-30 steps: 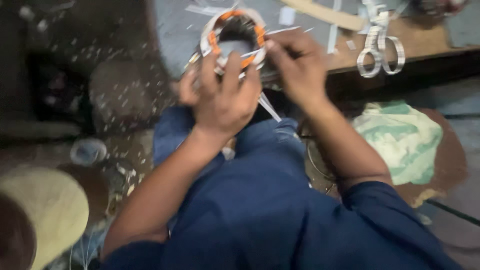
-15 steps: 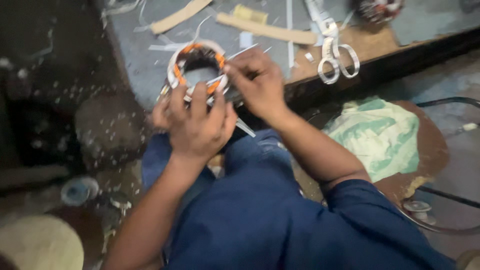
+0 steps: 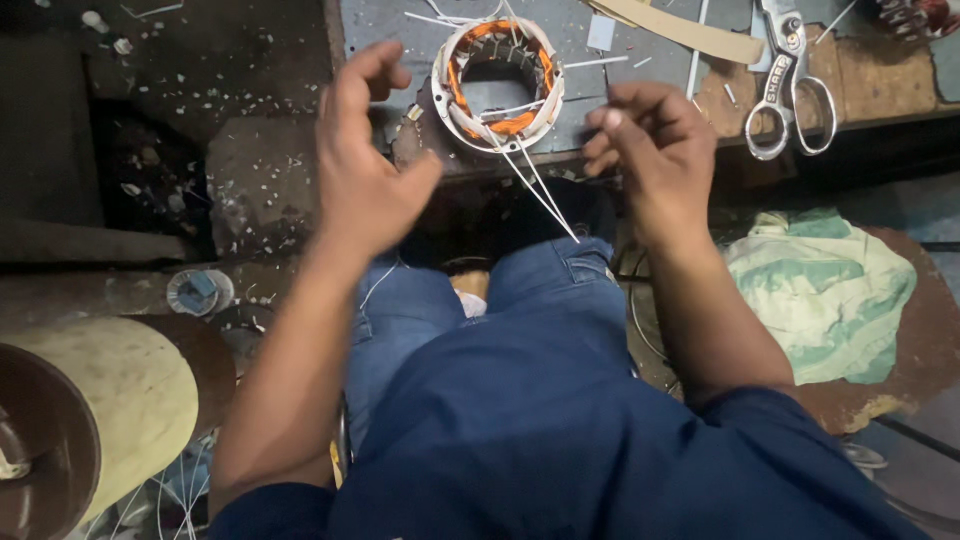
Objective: The person is repairing a circular electrical component, likely a stator, by hand. They are seen threading white wires through slots in the component and adjusting the copper windings.
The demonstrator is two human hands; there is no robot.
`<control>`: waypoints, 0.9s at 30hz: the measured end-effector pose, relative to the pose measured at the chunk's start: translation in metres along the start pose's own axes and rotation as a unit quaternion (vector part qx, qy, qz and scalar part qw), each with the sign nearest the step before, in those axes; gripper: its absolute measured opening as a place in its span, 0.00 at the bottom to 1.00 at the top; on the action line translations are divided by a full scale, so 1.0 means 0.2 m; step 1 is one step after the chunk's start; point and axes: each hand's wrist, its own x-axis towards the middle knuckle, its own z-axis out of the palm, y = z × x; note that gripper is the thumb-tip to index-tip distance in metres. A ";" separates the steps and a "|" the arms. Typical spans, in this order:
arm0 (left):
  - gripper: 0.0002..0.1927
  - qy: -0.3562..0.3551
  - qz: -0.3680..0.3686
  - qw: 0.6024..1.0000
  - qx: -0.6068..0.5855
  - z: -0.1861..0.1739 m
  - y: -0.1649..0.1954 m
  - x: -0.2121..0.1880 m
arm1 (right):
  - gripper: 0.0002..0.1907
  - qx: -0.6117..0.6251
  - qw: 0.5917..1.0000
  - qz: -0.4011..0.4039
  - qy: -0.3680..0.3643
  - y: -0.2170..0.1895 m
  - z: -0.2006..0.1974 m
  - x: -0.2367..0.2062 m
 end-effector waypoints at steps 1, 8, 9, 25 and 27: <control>0.38 -0.018 -0.029 0.998 -0.048 -0.03 -0.02 0.04 | 0.12 0.025 0.999 0.028 -0.015 -0.02 0.01 0.01; 0.40 -0.078 -0.257 0.906 -0.327 -0.01 -0.07 0.31 | 0.13 0.120 0.984 0.120 -0.062 -0.16 0.08 0.17; 0.40 -0.082 -0.265 0.897 -0.343 0.01 -0.08 0.35 | 0.13 0.123 0.982 0.122 -0.073 -0.17 0.07 0.21; 0.31 -0.077 -0.282 0.783 -0.550 0.26 -0.06 0.84 | 0.17 0.110 0.967 0.142 -0.181 -0.32 -0.18 1.20; 0.32 -0.091 -0.264 0.783 -0.556 0.35 -0.04 0.81 | 0.18 0.061 0.958 0.187 -0.207 -0.31 -0.26 1.41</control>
